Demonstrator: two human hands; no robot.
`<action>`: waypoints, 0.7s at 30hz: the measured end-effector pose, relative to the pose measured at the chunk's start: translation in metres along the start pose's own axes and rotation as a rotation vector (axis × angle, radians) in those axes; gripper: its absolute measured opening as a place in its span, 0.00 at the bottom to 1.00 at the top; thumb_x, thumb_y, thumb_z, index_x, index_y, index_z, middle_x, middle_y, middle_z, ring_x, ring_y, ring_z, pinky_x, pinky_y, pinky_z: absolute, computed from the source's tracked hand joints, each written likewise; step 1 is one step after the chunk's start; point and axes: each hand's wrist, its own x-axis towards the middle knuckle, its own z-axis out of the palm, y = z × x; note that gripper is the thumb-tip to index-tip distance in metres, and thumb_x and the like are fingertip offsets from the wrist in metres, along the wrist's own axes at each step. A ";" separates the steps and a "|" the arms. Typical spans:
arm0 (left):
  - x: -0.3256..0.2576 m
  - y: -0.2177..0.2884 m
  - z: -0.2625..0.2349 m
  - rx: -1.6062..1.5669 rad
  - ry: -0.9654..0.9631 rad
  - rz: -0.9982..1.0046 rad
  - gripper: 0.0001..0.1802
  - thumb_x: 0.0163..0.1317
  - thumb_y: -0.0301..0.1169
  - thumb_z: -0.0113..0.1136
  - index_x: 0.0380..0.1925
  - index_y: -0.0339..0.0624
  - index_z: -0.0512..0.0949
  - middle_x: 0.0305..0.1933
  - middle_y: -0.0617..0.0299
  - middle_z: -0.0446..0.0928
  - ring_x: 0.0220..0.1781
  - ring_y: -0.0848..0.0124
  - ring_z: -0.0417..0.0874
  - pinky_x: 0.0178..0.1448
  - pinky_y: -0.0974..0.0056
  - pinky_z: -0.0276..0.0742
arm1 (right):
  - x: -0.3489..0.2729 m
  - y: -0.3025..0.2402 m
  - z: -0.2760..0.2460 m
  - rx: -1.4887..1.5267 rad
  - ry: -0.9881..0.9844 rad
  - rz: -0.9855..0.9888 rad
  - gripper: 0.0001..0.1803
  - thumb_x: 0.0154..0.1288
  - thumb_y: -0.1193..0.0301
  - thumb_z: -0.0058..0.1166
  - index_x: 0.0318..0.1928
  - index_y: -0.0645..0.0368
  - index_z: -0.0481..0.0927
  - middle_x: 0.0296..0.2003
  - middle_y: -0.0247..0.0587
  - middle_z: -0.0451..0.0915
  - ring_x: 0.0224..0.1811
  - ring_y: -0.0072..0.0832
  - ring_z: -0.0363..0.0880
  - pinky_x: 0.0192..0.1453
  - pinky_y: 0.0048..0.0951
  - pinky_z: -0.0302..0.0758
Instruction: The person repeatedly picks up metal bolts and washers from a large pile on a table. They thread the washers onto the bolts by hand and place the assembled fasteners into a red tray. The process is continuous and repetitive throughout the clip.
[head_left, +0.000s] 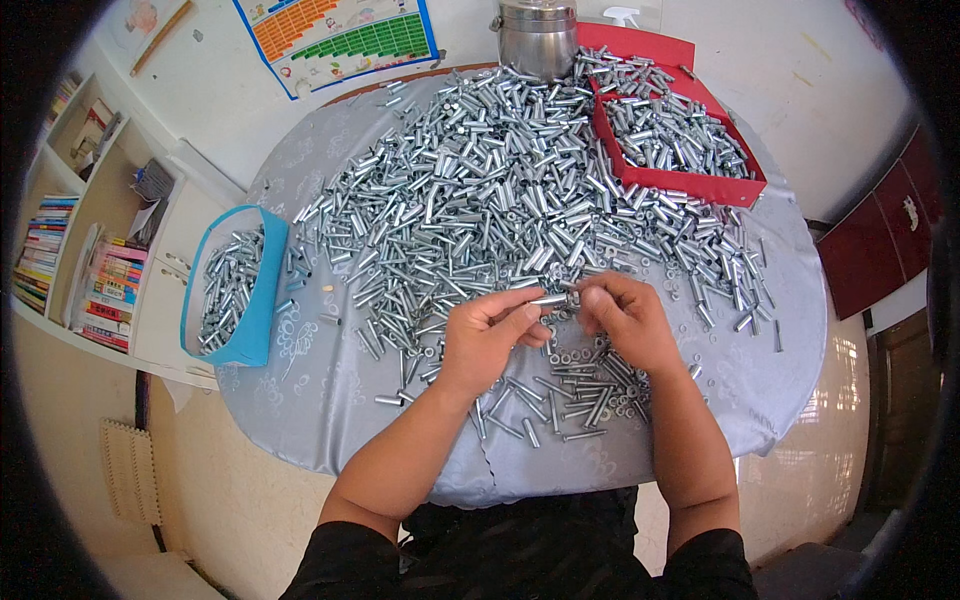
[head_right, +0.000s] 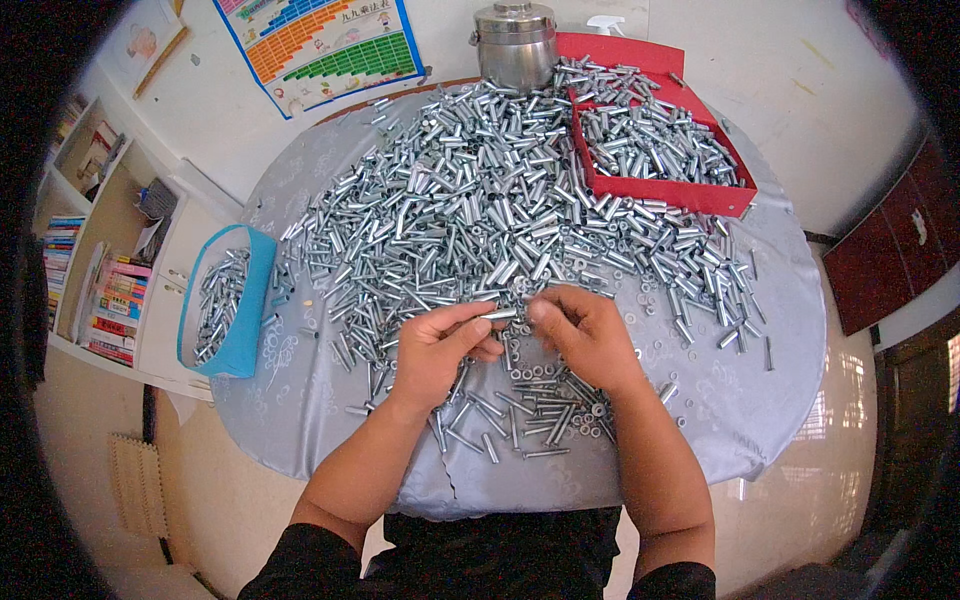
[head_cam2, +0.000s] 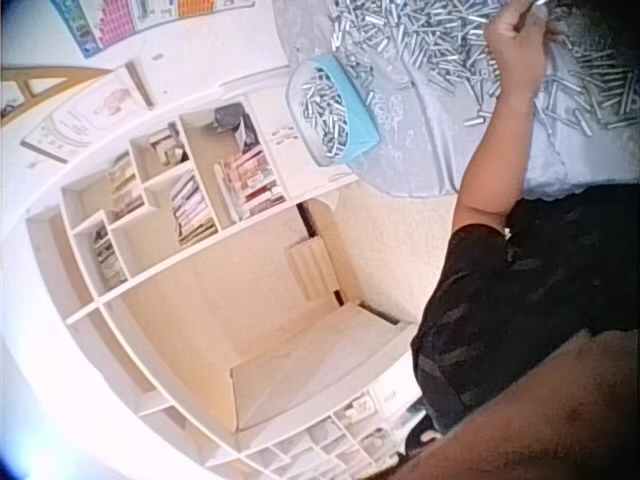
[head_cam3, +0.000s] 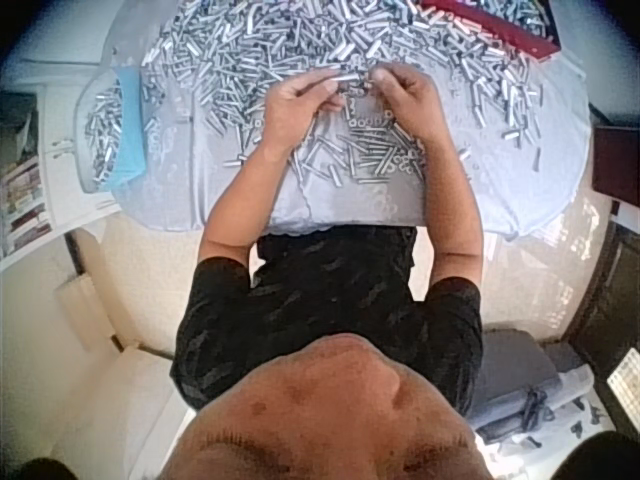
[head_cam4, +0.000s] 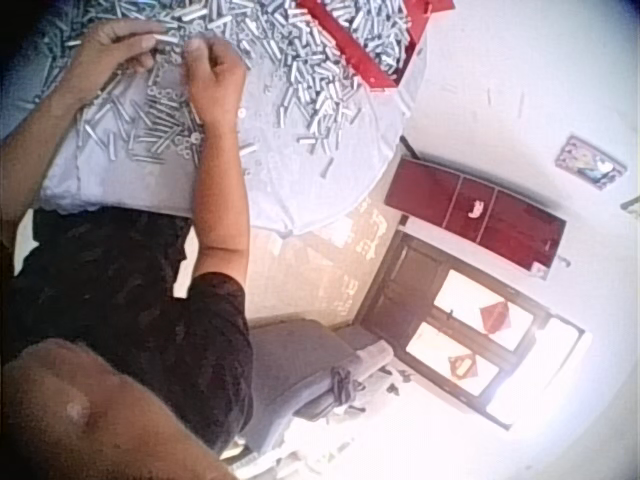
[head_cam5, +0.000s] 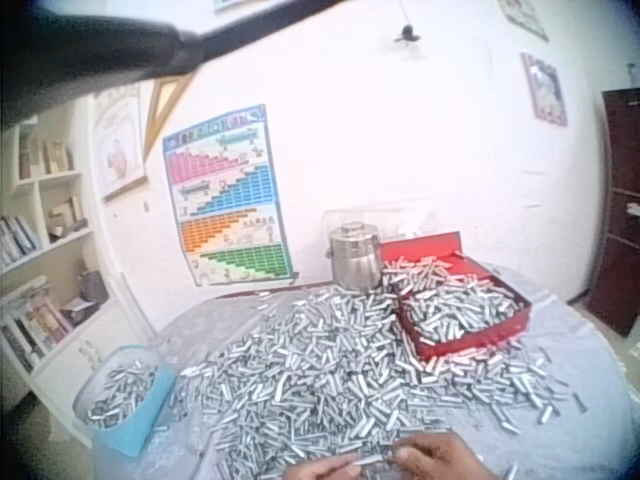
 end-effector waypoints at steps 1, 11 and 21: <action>0.000 0.001 0.000 -0.004 0.001 -0.002 0.14 0.66 0.24 0.57 0.50 0.31 0.78 0.43 0.52 0.84 0.35 0.69 0.86 0.38 0.67 0.85 | 0.000 0.001 0.004 -0.030 0.030 -0.081 0.10 0.67 0.68 0.58 0.38 0.65 0.80 0.28 0.31 0.78 0.28 0.16 0.73 0.32 0.20 0.71; 0.000 0.000 0.000 0.001 -0.003 0.007 0.14 0.66 0.24 0.58 0.50 0.31 0.79 0.42 0.52 0.84 0.34 0.70 0.86 0.39 0.67 0.85 | 0.000 0.006 0.002 -0.123 -0.011 -0.117 0.11 0.63 0.72 0.61 0.44 0.64 0.79 0.29 0.31 0.78 0.30 0.15 0.73 0.34 0.21 0.70; 0.000 -0.001 -0.001 0.005 -0.006 0.015 0.14 0.66 0.23 0.57 0.50 0.31 0.78 0.42 0.52 0.84 0.34 0.70 0.86 0.39 0.67 0.85 | -0.001 0.001 0.004 -0.095 -0.030 -0.088 0.11 0.62 0.74 0.62 0.44 0.65 0.79 0.33 0.34 0.80 0.32 0.17 0.74 0.37 0.21 0.72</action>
